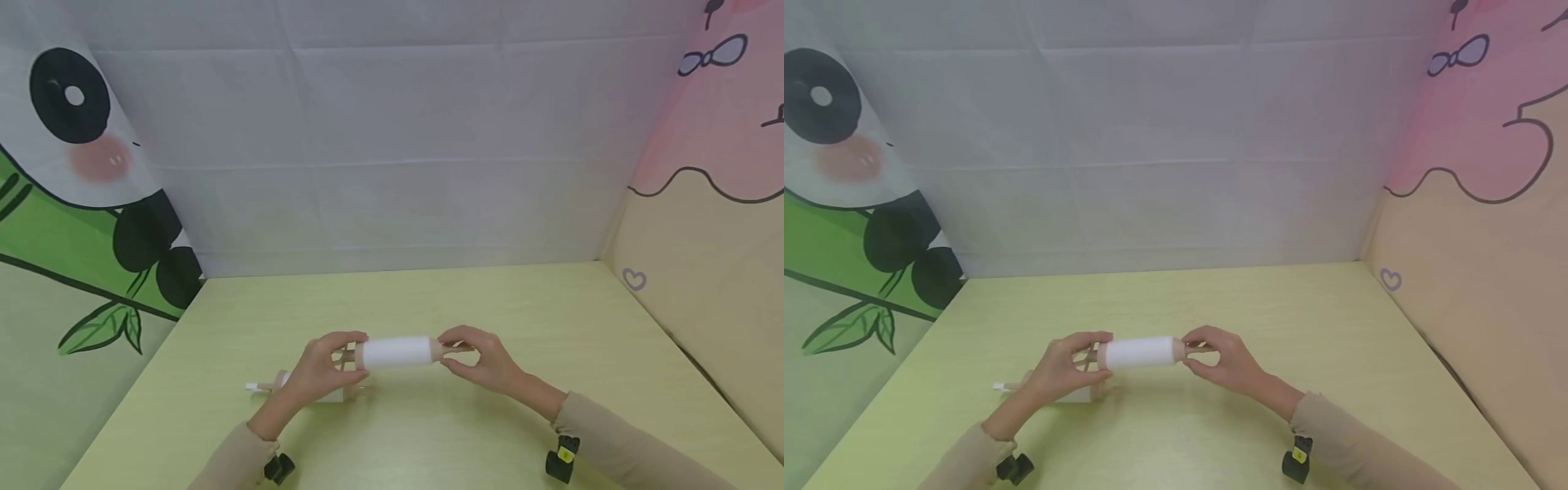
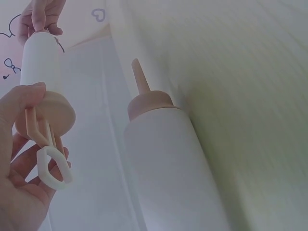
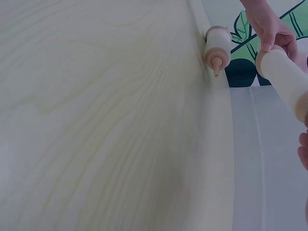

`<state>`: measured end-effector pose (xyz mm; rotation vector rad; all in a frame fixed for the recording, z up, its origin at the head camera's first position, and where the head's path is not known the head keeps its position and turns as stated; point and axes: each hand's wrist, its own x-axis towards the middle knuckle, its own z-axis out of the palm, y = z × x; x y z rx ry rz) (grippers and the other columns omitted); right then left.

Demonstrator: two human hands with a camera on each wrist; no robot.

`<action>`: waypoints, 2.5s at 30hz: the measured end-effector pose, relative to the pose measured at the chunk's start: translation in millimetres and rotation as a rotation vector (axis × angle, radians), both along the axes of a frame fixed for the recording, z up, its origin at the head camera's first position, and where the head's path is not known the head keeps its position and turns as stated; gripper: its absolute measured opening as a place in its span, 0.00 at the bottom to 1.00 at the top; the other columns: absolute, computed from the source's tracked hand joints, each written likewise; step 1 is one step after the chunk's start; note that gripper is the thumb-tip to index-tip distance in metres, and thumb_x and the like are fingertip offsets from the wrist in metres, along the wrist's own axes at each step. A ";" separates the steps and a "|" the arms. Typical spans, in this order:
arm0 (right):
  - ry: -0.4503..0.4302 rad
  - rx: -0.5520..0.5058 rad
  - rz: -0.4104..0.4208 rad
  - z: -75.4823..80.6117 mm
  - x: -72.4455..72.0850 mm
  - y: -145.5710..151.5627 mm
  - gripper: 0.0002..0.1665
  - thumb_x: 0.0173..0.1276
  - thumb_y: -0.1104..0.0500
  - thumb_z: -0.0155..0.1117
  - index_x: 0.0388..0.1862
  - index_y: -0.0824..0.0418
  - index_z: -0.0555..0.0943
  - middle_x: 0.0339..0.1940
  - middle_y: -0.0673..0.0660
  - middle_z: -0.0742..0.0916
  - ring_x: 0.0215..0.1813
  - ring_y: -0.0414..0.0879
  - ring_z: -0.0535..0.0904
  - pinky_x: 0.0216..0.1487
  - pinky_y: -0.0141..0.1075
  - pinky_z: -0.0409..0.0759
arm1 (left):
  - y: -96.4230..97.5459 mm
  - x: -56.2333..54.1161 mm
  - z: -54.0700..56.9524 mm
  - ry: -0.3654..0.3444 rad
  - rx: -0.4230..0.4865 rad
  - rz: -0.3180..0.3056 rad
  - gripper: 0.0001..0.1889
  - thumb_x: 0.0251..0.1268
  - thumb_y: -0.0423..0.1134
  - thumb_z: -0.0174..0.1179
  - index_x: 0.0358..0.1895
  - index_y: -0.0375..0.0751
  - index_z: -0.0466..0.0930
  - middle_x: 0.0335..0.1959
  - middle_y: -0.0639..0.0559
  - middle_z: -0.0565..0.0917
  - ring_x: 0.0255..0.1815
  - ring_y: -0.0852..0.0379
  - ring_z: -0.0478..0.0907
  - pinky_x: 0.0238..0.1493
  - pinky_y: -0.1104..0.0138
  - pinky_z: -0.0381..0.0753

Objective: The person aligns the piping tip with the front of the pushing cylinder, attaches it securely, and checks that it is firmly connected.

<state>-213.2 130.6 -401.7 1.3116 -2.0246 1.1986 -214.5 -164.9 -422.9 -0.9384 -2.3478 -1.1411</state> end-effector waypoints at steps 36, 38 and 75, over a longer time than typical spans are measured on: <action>0.033 0.012 0.001 -2.1 0.4 -1.6 0.23 0.40 0.78 0.70 0.38 0.71 0.76 0.34 0.63 0.82 0.33 0.52 0.80 0.30 0.41 0.81 | -2.1 -0.7 -0.4 0.091 -0.038 -0.010 0.26 0.31 0.32 0.75 0.42 0.38 0.79 0.43 0.47 0.82 0.44 0.50 0.79 0.39 0.60 0.81; 0.025 0.019 -0.009 -2.0 0.4 -1.5 0.22 0.41 0.77 0.69 0.38 0.72 0.76 0.34 0.63 0.82 0.33 0.52 0.81 0.30 0.41 0.81 | -2.1 -0.6 -0.2 0.093 -0.036 -0.010 0.26 0.30 0.32 0.75 0.42 0.38 0.79 0.43 0.47 0.82 0.44 0.50 0.79 0.39 0.60 0.81; -0.001 0.058 0.033 -34.6 -23.3 6.4 0.20 0.47 0.69 0.71 0.41 0.64 0.78 0.35 0.57 0.84 0.34 0.43 0.81 0.31 0.33 0.81 | -0.4 1.8 -2.0 0.225 -0.081 0.012 0.28 0.27 0.33 0.77 0.42 0.40 0.79 0.41 0.48 0.82 0.41 0.51 0.78 0.35 0.62 0.80</action>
